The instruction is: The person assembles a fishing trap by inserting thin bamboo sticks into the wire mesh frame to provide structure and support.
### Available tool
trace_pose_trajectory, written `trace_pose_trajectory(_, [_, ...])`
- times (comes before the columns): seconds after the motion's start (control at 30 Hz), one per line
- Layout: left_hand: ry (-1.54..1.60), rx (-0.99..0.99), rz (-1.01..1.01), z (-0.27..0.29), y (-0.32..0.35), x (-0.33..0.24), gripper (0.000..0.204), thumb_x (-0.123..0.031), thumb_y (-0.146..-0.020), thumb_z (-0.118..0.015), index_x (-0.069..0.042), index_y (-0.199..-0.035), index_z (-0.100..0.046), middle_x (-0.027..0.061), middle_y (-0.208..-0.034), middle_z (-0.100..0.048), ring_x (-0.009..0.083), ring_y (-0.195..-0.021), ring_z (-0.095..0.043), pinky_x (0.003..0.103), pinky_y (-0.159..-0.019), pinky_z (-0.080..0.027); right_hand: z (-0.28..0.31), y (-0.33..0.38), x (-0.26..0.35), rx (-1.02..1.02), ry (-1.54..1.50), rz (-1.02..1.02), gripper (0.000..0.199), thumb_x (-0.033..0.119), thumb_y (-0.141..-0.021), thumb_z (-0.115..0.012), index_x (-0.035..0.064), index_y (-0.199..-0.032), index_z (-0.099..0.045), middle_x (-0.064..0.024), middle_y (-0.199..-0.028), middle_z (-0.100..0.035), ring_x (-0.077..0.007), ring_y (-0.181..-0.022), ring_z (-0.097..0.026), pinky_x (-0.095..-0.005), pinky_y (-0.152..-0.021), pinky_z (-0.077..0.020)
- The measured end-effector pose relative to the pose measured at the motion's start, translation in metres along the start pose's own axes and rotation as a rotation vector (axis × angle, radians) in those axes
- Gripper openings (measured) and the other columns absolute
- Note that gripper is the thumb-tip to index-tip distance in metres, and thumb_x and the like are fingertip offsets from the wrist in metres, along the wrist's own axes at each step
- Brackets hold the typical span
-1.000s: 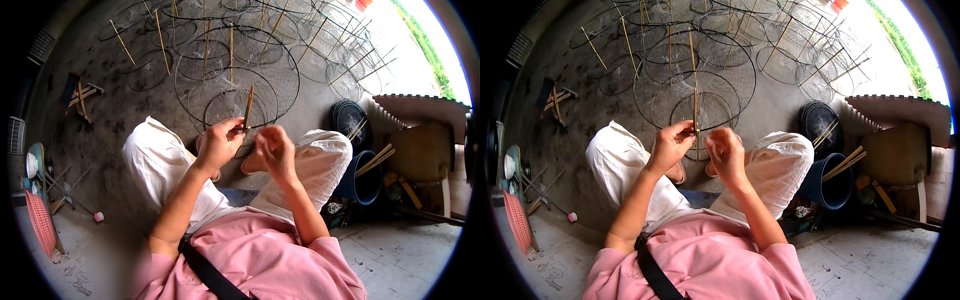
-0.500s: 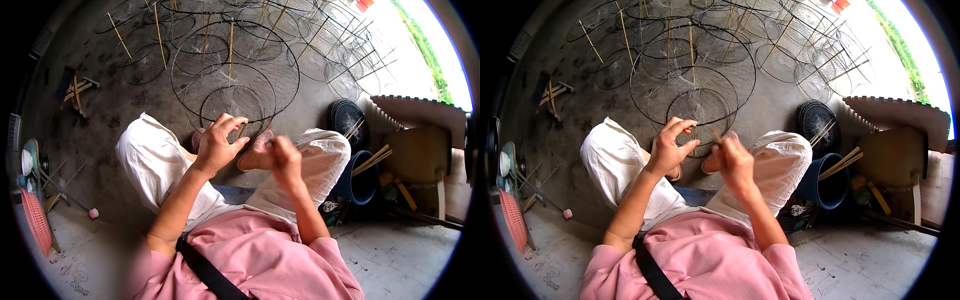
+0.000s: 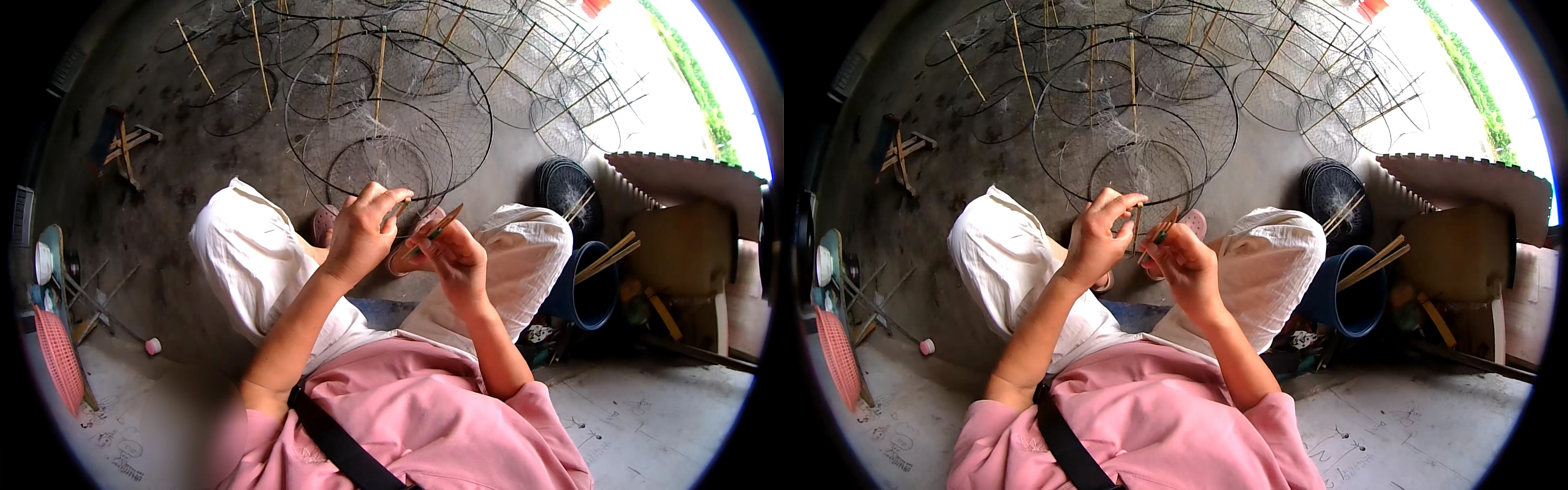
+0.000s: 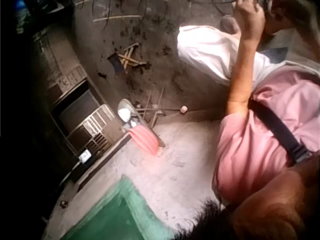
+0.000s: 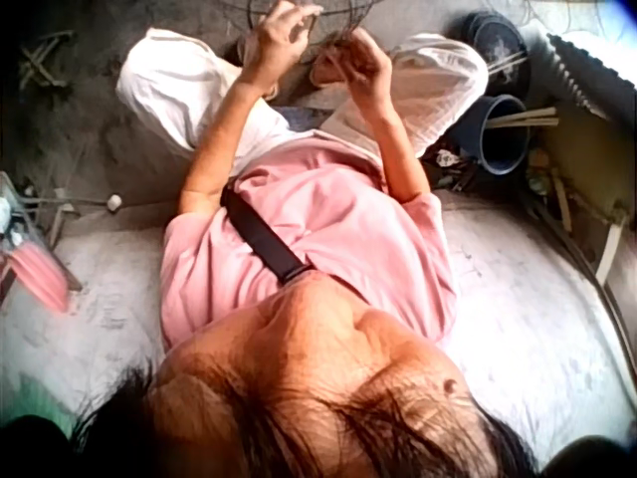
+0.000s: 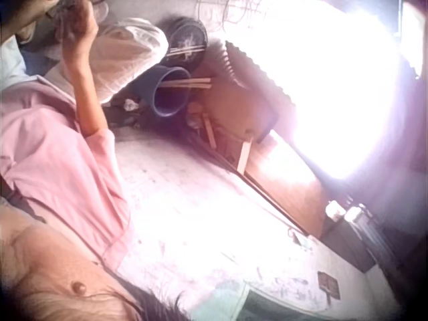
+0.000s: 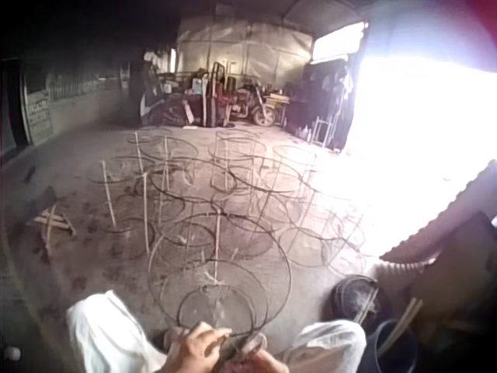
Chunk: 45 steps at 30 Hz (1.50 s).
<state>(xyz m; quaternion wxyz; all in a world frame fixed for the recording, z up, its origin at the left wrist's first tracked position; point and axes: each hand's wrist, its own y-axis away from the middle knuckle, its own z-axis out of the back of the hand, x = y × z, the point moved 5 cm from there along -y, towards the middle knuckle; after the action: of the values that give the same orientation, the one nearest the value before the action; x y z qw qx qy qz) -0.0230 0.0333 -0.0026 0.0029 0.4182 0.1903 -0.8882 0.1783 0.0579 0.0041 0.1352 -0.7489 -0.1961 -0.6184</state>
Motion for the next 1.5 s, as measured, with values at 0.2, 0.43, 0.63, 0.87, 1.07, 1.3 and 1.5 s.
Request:
trace_pose_trajectory(0.2, [-0.05,-0.01,-0.026,0.01,0.005,0.009,0.063,0.014,-0.089,-0.074,-0.015,-0.144,-0.079,0.0101,-0.118,-0.074,0.0305,-0.104,-0.077,0.042,-0.093,-0.064,0.03,-0.006,0.05,-0.169,0.092,0.223,0.021,-0.001,-0.117,-0.068,0.0041,-0.136,-0.076,-0.0104,-0.135,-0.08,-0.0185,-0.11,-0.08,-0.0301,-0.082,-0.0666])
trace_pose_trajectory(0.43, [0.051,-0.012,-0.032,0.008,0.001,0.013,0.071,0.019,-0.085,-0.073,-0.015,-0.147,-0.078,0.01,-0.114,-0.071,0.0294,-0.103,-0.075,0.041,-0.093,-0.064,0.031,-0.007,-0.034,0.092,1.416,0.132,0.03,0.011,-0.111,-0.077,0.009,-0.14,-0.071,-0.0174,-0.113,-0.078,-0.0416,-0.099,-0.08,-0.0518,-0.085,-0.0644])
trace_pose_trajectory(0.63, [0.11,-0.017,-0.017,0.013,0.001,0.009,0.059,0.015,-0.091,-0.078,-0.012,-0.143,-0.081,0.0087,-0.109,-0.07,0.0237,-0.098,-0.073,0.038,-0.09,-0.063,-0.025,-0.012,-0.01,0.062,0.598,0.38,0.032,-0.001,-0.11,-0.078,0.0046,-0.14,-0.068,-0.0101,-0.11,-0.076,-0.0238,-0.095,-0.077,-0.041,-0.08,-0.0621])
trace_pose_trajectory(0.87, [0.168,-0.156,-0.04,0.014,-0.006,0.016,0.016,-0.001,-0.107,-0.085,-0.009,-0.121,-0.09,0.0043,-0.089,-0.07,0.0155,-0.082,-0.069,0.031,-0.079,-0.056,0.059,-0.042,0.066,0.046,0.138,0.377,0.031,0.027,-0.129,-0.053,0.0027,-0.129,-0.071,-0.0104,-0.112,-0.077,-0.0223,-0.109,-0.075,-0.0461,-0.112,-0.0581])
trace_pose_trajectory(1.07, [0.303,-0.299,0.166,-0.001,-0.016,0.042,0.006,-0.008,-0.107,-0.088,-0.004,-0.112,-0.09,0.0075,-0.089,-0.076,0.0161,-0.078,-0.07,0.034,-0.072,-0.056,0.026,0.044,0.077,0.279,0.361,0.285,0.033,0.032,-0.126,-0.054,0.0095,-0.105,-0.066,-0.0062,-0.084,-0.063,-0.0259,-0.081,-0.064,-0.0468,-0.086,-0.0575])
trace_pose_trajectory(1.3, [0.218,-0.291,0.121,-0.001,-0.03,0.027,0.006,-0.007,-0.105,-0.089,-0.003,-0.11,-0.089,0.0055,-0.09,-0.078,0.0141,-0.081,-0.072,0.034,-0.074,-0.056,-0.019,0.097,0.032,0.509,0.221,0.195,0.011,0.009,-0.109,-0.077,0.0001,-0.105,-0.07,-0.0183,-0.089,-0.059,-0.0412,-0.081,-0.062,-0.0518,-0.076,-0.0525])
trace_pose_trajectory(1.5, [0.281,-0.092,0.095,0.033,-0.01,0.02,0.014,0.002,-0.105,-0.086,-0.004,-0.118,-0.089,0.0009,-0.102,-0.079,0.008,-0.091,-0.07,0.026,-0.083,-0.056,0.083,0.071,0.076,-0.198,0.985,0.538,0.027,-0.01,-0.098,-0.072,-0.0021,-0.124,-0.075,-0.0231,-0.113,-0.079,-0.0459,-0.106,-0.078,-0.0513,-0.089,-0.0646])
